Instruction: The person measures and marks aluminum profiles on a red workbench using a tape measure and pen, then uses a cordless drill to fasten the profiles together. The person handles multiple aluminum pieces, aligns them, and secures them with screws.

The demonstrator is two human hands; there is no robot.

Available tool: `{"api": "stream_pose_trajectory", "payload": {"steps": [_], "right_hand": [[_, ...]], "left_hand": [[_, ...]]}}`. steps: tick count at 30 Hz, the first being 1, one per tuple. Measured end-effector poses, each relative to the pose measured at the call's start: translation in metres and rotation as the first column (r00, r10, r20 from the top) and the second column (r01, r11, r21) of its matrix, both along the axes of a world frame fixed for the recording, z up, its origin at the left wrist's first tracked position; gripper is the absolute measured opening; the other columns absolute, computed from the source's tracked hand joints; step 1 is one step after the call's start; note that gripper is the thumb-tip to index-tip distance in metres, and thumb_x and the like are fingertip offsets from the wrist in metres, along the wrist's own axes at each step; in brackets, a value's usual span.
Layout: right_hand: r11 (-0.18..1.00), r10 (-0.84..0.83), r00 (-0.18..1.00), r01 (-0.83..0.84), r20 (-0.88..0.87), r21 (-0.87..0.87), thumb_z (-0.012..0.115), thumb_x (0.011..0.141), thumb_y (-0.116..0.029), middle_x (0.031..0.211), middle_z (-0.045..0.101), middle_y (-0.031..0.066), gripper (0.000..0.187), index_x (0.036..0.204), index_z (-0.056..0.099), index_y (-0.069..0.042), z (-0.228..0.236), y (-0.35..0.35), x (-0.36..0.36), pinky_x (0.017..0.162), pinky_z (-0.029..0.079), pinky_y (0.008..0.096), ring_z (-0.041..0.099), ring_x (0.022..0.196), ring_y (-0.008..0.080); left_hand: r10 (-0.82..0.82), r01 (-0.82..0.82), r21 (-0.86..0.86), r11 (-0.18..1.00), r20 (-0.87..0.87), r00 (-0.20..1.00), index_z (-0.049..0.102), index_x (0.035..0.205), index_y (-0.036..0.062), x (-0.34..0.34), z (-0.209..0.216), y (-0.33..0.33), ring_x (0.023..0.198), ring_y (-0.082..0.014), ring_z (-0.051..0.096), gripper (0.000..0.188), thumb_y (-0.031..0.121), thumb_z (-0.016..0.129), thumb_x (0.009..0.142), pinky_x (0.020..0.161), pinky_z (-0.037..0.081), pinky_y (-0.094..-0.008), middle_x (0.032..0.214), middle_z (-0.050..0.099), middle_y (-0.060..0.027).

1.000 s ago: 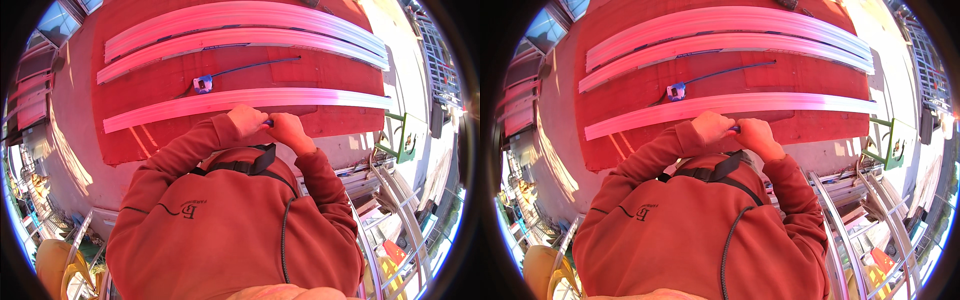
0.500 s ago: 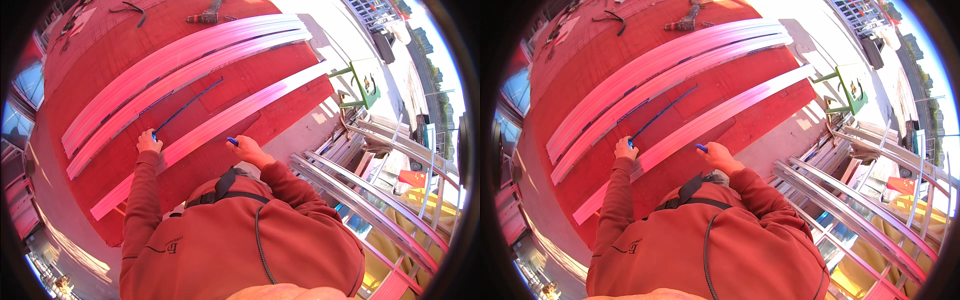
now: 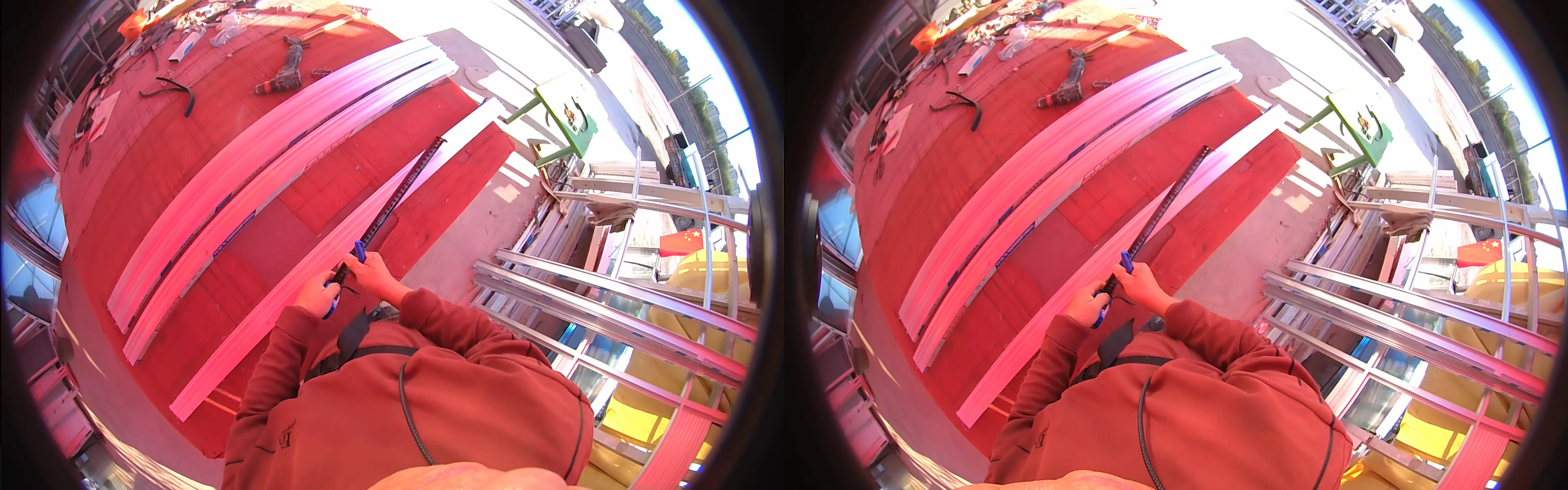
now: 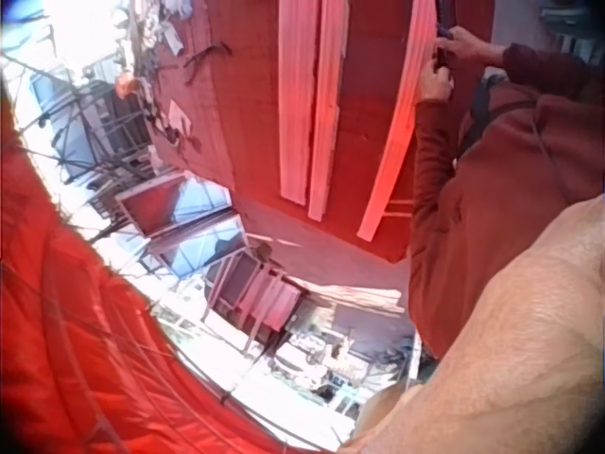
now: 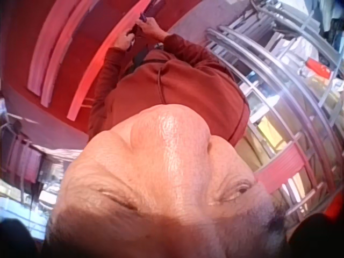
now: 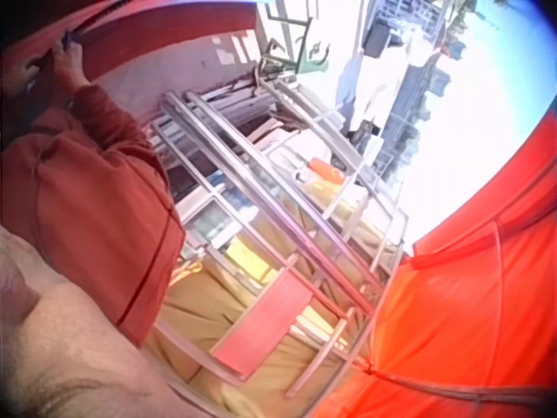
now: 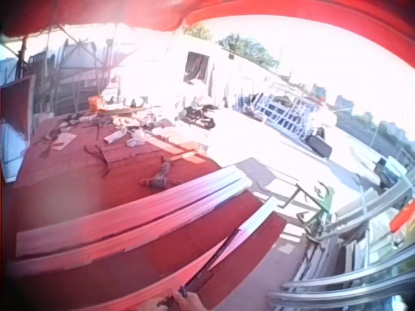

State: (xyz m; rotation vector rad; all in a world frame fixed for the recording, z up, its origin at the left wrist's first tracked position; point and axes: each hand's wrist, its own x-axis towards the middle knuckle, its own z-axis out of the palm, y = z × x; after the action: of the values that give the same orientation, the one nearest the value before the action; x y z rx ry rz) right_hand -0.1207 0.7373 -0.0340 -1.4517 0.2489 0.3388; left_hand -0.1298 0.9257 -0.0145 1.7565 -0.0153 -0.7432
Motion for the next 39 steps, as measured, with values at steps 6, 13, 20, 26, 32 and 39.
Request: {"api": "stream_pose_trajectory", "payload": {"steps": [6, 13, 20, 26, 32, 39], "right_hand": [[0.907, -0.414, 0.902, 0.420, -0.127, 0.032, 0.065, 0.098, -0.032, 0.057, 0.047, -0.0009, 0.029, 0.086, 0.068, -0.006, 0.019, -0.107, 0.070, 0.038, 0.033, 0.0272, 0.040, 0.040, 0.0101], [0.619, -0.769, 0.630, 0.776, -0.108, 0.121, 0.064, 0.098, -0.029, 0.058, 0.043, -0.0015, 0.026, 0.083, 0.059, -0.009, 0.007, -0.276, 0.167, 0.040, 0.032, 0.0300, 0.038, 0.045, 0.0116], [0.688, -0.720, 0.683, 0.725, -0.126, -0.004, 0.063, 0.098, -0.024, 0.061, 0.047, 0.0004, 0.021, 0.093, 0.057, -0.005, -0.026, -0.266, 0.195, 0.039, 0.034, 0.0304, 0.042, 0.045, 0.0134], [0.674, -0.737, 0.670, 0.738, -0.092, -0.028, 0.067, 0.093, -0.020, 0.061, 0.049, 0.0006, 0.019, 0.096, 0.059, -0.003, -0.034, -0.281, 0.213, 0.039, 0.035, 0.0302, 0.044, 0.045, 0.0129], [0.692, -0.722, 0.682, 0.713, -0.121, -0.113, 0.067, 0.093, -0.020, 0.064, 0.047, -0.0021, 0.015, 0.094, 0.058, -0.009, -0.038, -0.291, 0.230, 0.039, 0.032, 0.0274, 0.042, 0.046, 0.0096], [0.670, -0.742, 0.665, 0.735, -0.080, -0.104, 0.067, 0.093, -0.020, 0.062, 0.047, -0.0020, 0.014, 0.090, 0.058, -0.010, -0.048, -0.289, 0.229, 0.039, 0.031, 0.0277, 0.040, 0.044, 0.0102]], "left_hand": [[-0.055, 0.080, 0.281, 0.956, -0.096, 0.994, 0.068, 0.104, 0.0019, -0.037, -0.006, 0.066, 0.083, -0.0178, 0.065, 0.032, 0.022, 0.064, 0.080, 0.076, 0.051, -0.0344, 0.089, 0.069, -0.0092], [0.063, 0.029, 0.222, 0.975, -0.394, 0.917, 0.073, 0.096, -0.0007, -0.080, 0.015, 0.135, 0.075, -0.0110, 0.063, 0.022, 0.019, 0.065, 0.091, 0.069, 0.050, -0.0273, 0.082, 0.069, -0.0040], [0.022, 0.037, 0.427, 0.903, -0.134, 0.991, 0.075, 0.091, 0.0006, -0.052, 0.023, 0.059, 0.071, -0.0224, 0.068, 0.033, 0.031, 0.064, 0.086, 0.067, 0.052, -0.0356, 0.077, 0.072, -0.0137], [-0.003, 0.030, 0.538, 0.842, -0.051, 0.999, 0.076, 0.093, 0.0045, -0.032, 0.040, 0.028, 0.075, -0.0304, 0.070, 0.033, 0.034, 0.064, 0.085, 0.070, 0.053, -0.0406, 0.081, 0.072, -0.0173], [-0.039, 0.011, 0.564, 0.825, 0.038, 0.999, 0.076, 0.093, 0.0048, -0.024, 0.049, 0.007, 0.080, -0.0355, 0.069, 0.034, 0.034, 0.063, 0.083, 0.073, 0.053, -0.0438, 0.084, 0.071, -0.0201], [-0.073, 0.039, 0.583, 0.811, 0.034, 0.997, 0.076, 0.093, 0.0038, -0.020, 0.052, 0.003, 0.079, -0.0328, 0.070, 0.033, 0.033, 0.062, 0.084, 0.074, 0.054, -0.0413, 0.085, 0.072, -0.0188]]}}
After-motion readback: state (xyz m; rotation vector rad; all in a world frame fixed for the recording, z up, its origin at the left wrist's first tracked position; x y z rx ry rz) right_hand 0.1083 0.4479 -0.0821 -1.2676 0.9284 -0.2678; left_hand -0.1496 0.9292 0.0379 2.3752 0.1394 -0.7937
